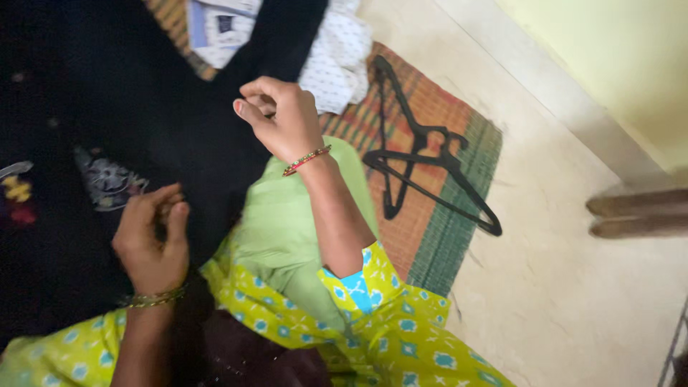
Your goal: The person sits on a mat and folds a black long-sleeved shirt, then places it on a hanger and buttons the front placket. The shirt is then lifted and moved out of view.
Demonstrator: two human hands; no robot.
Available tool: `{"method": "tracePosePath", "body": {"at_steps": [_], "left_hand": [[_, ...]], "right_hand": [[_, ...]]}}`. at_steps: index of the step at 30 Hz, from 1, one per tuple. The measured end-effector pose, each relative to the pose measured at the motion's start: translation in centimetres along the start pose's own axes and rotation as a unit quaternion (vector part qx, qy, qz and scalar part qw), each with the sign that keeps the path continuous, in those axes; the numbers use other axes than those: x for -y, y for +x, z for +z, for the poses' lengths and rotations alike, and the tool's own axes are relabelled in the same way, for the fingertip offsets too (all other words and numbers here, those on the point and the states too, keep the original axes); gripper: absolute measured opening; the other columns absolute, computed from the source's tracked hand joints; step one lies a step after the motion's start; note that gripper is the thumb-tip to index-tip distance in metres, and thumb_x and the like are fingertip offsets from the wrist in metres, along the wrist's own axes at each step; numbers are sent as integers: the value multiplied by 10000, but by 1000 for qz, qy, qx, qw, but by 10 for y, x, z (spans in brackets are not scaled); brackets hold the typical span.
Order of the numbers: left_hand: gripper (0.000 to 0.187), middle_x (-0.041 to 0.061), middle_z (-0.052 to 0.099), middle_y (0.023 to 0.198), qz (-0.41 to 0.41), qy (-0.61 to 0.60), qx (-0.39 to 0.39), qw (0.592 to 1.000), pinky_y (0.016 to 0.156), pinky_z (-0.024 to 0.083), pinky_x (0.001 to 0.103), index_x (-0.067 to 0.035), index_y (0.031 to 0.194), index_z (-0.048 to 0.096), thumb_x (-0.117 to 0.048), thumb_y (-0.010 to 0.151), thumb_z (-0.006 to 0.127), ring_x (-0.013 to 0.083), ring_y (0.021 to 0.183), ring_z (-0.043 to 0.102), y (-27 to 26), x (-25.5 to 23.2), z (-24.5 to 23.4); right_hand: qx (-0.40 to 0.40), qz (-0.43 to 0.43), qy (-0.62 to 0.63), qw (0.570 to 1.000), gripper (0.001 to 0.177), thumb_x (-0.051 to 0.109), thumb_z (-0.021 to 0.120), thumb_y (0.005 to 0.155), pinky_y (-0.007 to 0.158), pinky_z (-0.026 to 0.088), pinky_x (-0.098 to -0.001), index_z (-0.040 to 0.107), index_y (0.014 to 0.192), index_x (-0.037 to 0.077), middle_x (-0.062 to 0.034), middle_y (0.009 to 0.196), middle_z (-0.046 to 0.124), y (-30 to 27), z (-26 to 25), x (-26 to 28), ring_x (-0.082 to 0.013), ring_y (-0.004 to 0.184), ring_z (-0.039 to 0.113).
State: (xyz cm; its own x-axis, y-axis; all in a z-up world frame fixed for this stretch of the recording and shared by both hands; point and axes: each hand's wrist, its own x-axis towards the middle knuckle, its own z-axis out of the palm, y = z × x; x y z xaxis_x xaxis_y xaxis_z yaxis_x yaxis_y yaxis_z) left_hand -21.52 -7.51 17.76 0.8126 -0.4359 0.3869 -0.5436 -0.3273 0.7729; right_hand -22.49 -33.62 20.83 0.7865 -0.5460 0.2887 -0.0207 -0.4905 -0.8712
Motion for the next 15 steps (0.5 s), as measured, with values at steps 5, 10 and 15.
{"method": "tracePosePath", "body": {"at_steps": [5, 10, 15], "left_hand": [[275, 163, 665, 1189, 76, -79, 56, 992, 867, 574, 330, 8, 1257, 652, 19, 985, 688, 247, 1022, 694, 44, -80, 75], [433, 215, 573, 1414, 170, -112, 97, 974, 1140, 413, 519, 9, 1386, 543, -187, 1019, 661, 407, 1320, 538, 61, -146, 184], [470, 180, 546, 1486, 119, -144, 257, 948, 1218, 404, 485, -51, 1449, 525, -285, 1041, 551, 382, 1406, 501, 39, -156, 258]], "right_hand": [[-106, 9, 171, 979, 168, 117, 770, 916, 795, 628, -290, 753, 1038, 3, -83, 950, 772, -5, -50, -43, -138, 885, 748], [-208, 109, 308, 922, 143, -43, 639, 923, 741, 602, -288, 723, 1039, -40, -125, 960, 772, -24, -109, -109, -186, 849, 744], [-261, 117, 77, 955, 145, -5, 720, 879, 796, 641, -293, 756, 1020, 1, -90, 987, 783, -75, -173, -185, -168, 888, 761]]}}
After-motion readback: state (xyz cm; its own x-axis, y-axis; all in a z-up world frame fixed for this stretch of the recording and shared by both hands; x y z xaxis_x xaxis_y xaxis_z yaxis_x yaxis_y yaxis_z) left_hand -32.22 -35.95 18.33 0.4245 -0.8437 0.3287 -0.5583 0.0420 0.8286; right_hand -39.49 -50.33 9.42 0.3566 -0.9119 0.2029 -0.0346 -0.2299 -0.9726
